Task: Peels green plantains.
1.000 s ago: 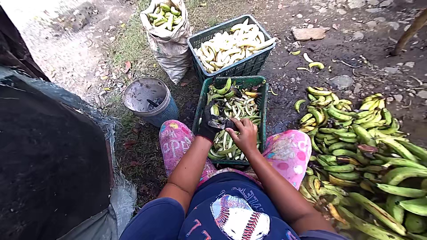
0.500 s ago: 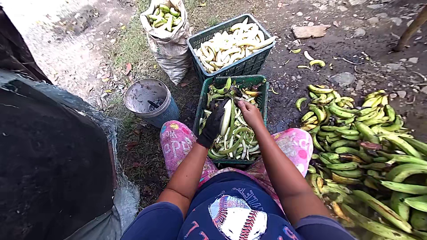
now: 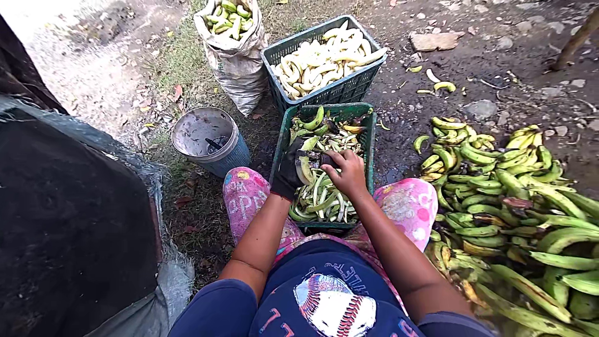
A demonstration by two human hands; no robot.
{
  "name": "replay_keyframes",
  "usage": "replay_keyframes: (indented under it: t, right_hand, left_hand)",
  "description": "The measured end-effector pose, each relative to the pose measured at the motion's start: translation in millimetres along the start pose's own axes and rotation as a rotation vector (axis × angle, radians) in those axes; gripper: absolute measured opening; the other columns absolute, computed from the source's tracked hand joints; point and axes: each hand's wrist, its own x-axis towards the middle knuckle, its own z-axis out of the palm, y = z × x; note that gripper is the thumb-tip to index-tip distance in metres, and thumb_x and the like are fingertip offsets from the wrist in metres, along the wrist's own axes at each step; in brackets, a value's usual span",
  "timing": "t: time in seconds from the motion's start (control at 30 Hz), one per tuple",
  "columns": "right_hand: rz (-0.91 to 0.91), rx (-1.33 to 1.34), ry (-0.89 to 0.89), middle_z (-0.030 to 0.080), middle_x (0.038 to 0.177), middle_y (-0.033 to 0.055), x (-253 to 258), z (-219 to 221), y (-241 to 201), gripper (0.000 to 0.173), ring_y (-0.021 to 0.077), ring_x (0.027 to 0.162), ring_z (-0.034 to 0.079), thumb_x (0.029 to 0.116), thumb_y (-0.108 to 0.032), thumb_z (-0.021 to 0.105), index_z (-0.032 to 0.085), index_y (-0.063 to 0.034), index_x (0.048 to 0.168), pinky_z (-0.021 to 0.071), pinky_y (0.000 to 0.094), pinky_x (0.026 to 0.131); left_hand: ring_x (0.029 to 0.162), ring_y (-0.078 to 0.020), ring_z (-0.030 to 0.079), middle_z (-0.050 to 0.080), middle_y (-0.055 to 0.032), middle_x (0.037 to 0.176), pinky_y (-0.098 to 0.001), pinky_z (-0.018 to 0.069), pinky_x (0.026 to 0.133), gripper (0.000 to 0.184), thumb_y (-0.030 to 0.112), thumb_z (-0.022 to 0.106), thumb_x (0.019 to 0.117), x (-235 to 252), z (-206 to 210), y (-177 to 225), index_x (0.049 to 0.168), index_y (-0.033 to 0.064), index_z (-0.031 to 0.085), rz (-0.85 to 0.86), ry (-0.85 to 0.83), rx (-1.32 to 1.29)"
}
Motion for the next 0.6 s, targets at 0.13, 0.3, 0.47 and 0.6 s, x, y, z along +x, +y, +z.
replay_keyframes:
  t: [0.13,0.3,0.47,0.6]
  right_hand:
    - [0.472,0.338,-0.036,0.062,0.133,0.0234,33,-4,15,0.051,0.0398,0.127,0.057,0.1074,-0.048,0.047,0.061,-0.0139,0.143,0.0408,0.062,0.107]
    - [0.52,0.376,-0.14,0.06,0.139,0.0213,34,-21,41,0.052,0.0376,0.132,0.055,0.1072,-0.049,0.047,0.062,-0.014,0.142,0.0402,0.063,0.109]
    - [0.606,0.309,-0.102,0.06,0.138,0.0243,27,-54,92,0.054,0.0409,0.131,0.055,0.106,-0.052,0.048,0.061,-0.0135,0.142,0.0398,0.0652,0.108]
    - [0.644,0.248,-0.036,0.06,0.141,0.022,16,-87,142,0.056,0.0384,0.136,0.052,0.1054,-0.052,0.05,0.062,-0.0113,0.141,0.0371,0.0622,0.114]
  left_hand:
    - [0.11,-0.013,0.063,0.063,-0.0028,0.13,-0.0373,0.0558,0.09,0.042,0.039,0.043,0.1079,-22,-13,-26,0.145,0.0215,0.051,-0.024,0.032,0.097]
    - [0.087,-0.0099,0.063,0.065,-0.0018,0.106,-0.0307,0.0559,0.076,0.045,0.049,0.032,0.1088,-7,-33,-35,0.132,0.0195,0.058,-0.223,0.13,0.101]
    - [0.111,-0.0208,0.062,0.061,-0.0158,0.131,-0.0411,0.0534,0.094,0.048,0.029,0.051,0.1065,19,-29,-12,0.148,0.0075,0.046,-0.452,0.276,0.441]
    - [0.102,-0.0231,0.065,0.062,-0.0145,0.128,-0.0428,0.0571,0.082,0.054,0.032,0.058,0.1026,27,-62,-2,0.151,0.0157,0.043,-0.582,0.235,0.458]
